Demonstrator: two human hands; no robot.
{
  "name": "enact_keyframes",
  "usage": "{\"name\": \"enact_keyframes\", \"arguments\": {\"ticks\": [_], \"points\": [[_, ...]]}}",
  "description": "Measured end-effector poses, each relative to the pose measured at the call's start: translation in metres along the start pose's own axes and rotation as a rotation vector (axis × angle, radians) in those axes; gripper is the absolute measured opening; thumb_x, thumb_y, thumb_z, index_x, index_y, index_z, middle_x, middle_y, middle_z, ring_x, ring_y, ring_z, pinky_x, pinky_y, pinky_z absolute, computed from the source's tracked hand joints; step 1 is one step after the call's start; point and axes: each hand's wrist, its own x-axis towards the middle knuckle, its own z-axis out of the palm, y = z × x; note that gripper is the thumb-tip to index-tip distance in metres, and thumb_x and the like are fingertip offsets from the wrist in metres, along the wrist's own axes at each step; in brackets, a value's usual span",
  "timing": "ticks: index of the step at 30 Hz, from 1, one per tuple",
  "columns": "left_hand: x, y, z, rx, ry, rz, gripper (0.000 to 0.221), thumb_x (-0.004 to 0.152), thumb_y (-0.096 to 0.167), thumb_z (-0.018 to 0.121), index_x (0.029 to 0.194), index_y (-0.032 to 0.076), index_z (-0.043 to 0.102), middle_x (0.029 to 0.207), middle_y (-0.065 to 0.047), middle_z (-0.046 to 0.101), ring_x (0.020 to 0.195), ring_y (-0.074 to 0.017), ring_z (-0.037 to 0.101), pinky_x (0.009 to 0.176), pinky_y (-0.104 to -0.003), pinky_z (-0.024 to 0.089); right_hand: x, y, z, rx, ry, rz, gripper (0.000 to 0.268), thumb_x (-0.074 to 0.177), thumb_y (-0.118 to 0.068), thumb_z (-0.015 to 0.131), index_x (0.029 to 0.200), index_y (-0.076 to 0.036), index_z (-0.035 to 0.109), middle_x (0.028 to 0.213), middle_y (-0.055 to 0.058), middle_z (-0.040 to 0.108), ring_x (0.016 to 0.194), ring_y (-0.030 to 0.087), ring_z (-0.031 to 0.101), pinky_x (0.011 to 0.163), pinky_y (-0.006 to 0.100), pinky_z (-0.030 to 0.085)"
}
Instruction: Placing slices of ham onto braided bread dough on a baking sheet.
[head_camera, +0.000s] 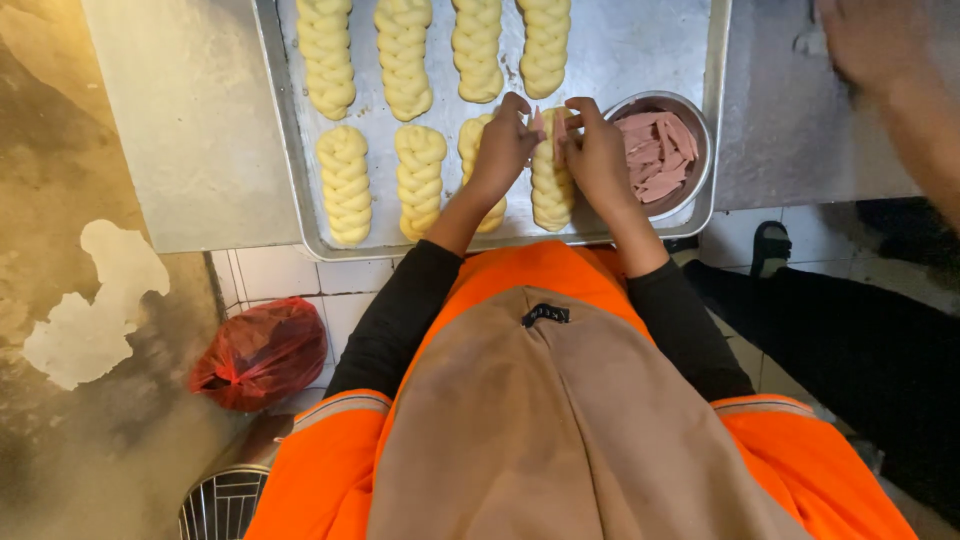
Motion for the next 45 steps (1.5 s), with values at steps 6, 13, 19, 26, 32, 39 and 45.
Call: {"name": "enact_keyframes", "arguments": {"ticks": [6, 13, 19, 26, 32, 39, 45], "points": [[-0.005, -0.001, 0.013, 0.059, 0.031, 0.077, 0.017, 0.087, 0.003, 0.065, 0.099, 0.007, 0.053, 0.082, -0.009, 0.067, 0.072, -0.0222, 0.064, 0.068, -0.036, 0.053, -0.001, -0.015, -0.002, -0.068, 0.036, -0.034, 0.029, 0.098, -0.007, 0.065, 0.126, -0.002, 0.057, 0.096, 0.015, 0.075, 0.070, 0.029, 0.070, 0.062, 0.041, 0.052], [-0.007, -0.002, 0.021, 0.098, -0.018, 0.098, 0.018, 0.088, 0.011, 0.069, 0.098, 0.006, 0.054, 0.086, -0.009, 0.066, 0.075, -0.0248, 0.066, 0.070, -0.037, 0.053, -0.003, -0.017, -0.014, -0.288, 0.101, -0.088, 0.031, 0.097, -0.007, 0.066, 0.125, 0.002, 0.057, 0.109, 0.021, 0.059, 0.084, 0.041, 0.063, 0.074, 0.049, 0.051], [-0.016, 0.008, 0.010, 0.231, -0.068, 0.096, 0.019, 0.088, 0.015, 0.070, 0.098, 0.008, 0.057, 0.076, -0.007, 0.063, 0.065, -0.0233, 0.060, 0.062, -0.038, 0.049, -0.015, 0.021, -0.063, -0.308, 0.305, -0.045, 0.009, 0.086, -0.003, 0.061, 0.089, -0.003, 0.069, 0.088, 0.010, 0.070, 0.074, 0.028, 0.061, 0.070, 0.037, 0.050], [-0.028, 0.009, 0.001, 0.286, -0.193, -0.040, 0.031, 0.097, 0.031, 0.064, 0.123, 0.017, 0.052, 0.085, -0.012, 0.065, 0.088, -0.0397, 0.071, 0.078, -0.052, 0.055, -0.038, 0.079, -0.079, -0.496, 0.013, 0.297, 0.048, 0.086, -0.037, 0.083, 0.118, -0.008, 0.061, 0.106, 0.020, 0.064, 0.099, 0.052, 0.066, 0.078, 0.066, 0.054], [-0.045, -0.010, 0.001, 0.041, -0.166, -0.042, 0.034, 0.097, 0.023, 0.065, 0.129, 0.017, 0.053, 0.089, -0.011, 0.062, 0.080, -0.0293, 0.068, 0.074, -0.044, 0.054, -0.041, 0.077, -0.071, -0.608, -0.008, 0.133, 0.057, 0.079, -0.027, 0.091, 0.123, -0.006, 0.060, 0.111, 0.017, 0.053, 0.105, 0.047, 0.059, 0.081, 0.061, 0.055], [-0.062, -0.011, 0.000, -0.148, -0.123, 0.003, 0.024, 0.100, 0.015, 0.064, 0.124, 0.013, 0.061, 0.089, -0.009, 0.064, 0.066, -0.0155, 0.059, 0.058, -0.030, 0.049, -0.054, 0.094, -0.084, -0.581, 0.103, -0.077, 0.023, 0.092, -0.018, 0.082, 0.110, -0.009, 0.071, 0.098, 0.010, 0.058, 0.098, 0.035, 0.061, 0.079, 0.046, 0.055], [-0.065, -0.017, 0.007, -0.206, -0.134, -0.008, 0.021, 0.099, 0.013, 0.064, 0.121, 0.012, 0.065, 0.089, -0.010, 0.067, 0.064, -0.0154, 0.059, 0.055, -0.028, 0.049, -0.055, 0.107, -0.090, -0.063, 0.269, 0.051, 0.010, 0.101, -0.010, 0.075, 0.109, -0.005, 0.074, 0.087, 0.018, 0.065, 0.082, 0.032, 0.067, 0.072, 0.041, 0.054]]}}
